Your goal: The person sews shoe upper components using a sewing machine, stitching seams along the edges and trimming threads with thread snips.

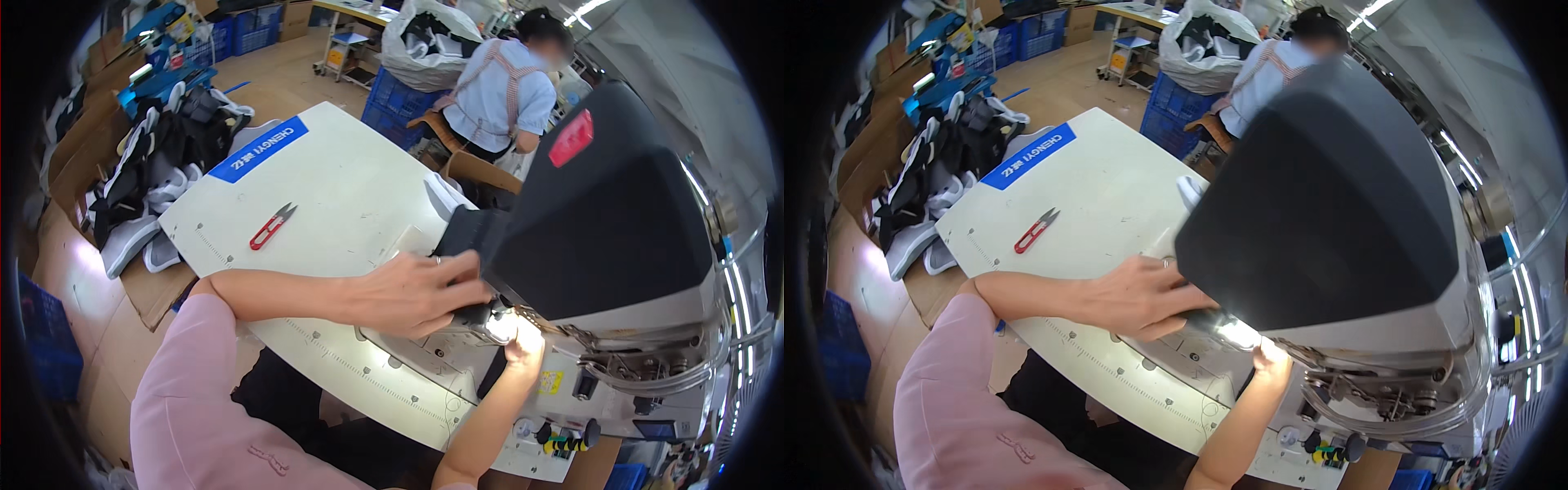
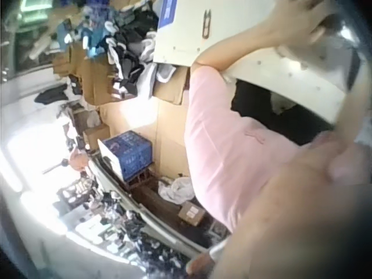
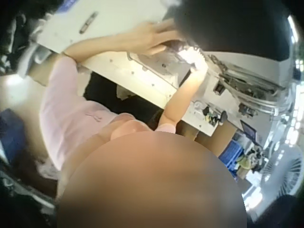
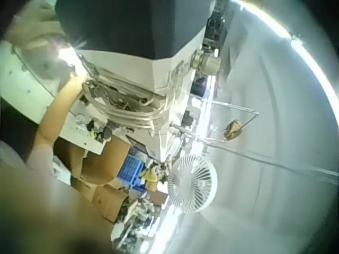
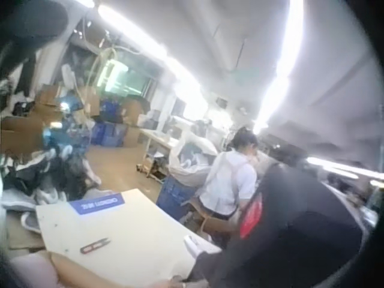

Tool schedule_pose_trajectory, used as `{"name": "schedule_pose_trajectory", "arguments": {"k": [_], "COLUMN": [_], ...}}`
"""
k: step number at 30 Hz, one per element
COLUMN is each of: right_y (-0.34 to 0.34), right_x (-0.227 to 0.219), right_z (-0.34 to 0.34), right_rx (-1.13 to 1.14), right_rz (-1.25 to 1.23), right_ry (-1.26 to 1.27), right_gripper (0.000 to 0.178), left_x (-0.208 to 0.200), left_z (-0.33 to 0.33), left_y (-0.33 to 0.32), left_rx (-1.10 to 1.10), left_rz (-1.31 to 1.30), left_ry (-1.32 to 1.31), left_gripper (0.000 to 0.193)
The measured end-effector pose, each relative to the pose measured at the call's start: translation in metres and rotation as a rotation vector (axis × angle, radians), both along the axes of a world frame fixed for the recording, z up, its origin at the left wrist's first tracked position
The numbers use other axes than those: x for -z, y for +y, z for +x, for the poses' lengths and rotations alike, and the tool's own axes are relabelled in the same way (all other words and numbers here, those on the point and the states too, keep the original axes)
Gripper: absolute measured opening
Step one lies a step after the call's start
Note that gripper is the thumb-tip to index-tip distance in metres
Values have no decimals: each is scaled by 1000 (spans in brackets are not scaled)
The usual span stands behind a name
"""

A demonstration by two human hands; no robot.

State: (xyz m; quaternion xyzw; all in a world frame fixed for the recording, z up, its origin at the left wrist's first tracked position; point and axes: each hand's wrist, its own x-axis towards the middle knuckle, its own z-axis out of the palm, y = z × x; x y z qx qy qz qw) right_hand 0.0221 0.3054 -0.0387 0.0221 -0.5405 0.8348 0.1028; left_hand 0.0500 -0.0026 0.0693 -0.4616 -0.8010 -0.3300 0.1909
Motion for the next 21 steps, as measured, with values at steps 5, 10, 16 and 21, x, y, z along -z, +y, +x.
{"name": "schedule_pose_trajectory", "arguments": {"k": [5,10,16,21], "right_y": [-132,-209,-206,-177], "right_x": [-74,-97,-101,-102], "right_z": [62,84,66,96], "right_rx": [1010,502,414,-124], "right_rz": [702,1055,1209,1032], "right_ry": [278,897,658,462], "right_gripper": [23,22,28,26], "left_x": [-23,-56,-64,-67], "left_z": [-32,-16,-14,-7], "left_y": [-36,-71,-72,-72], "left_rx": [-128,88,45,-154], "left_rz": [493,684,759,-40], "left_ry": [-233,-724,-759,222], "left_gripper": [43,24,26,25]}}
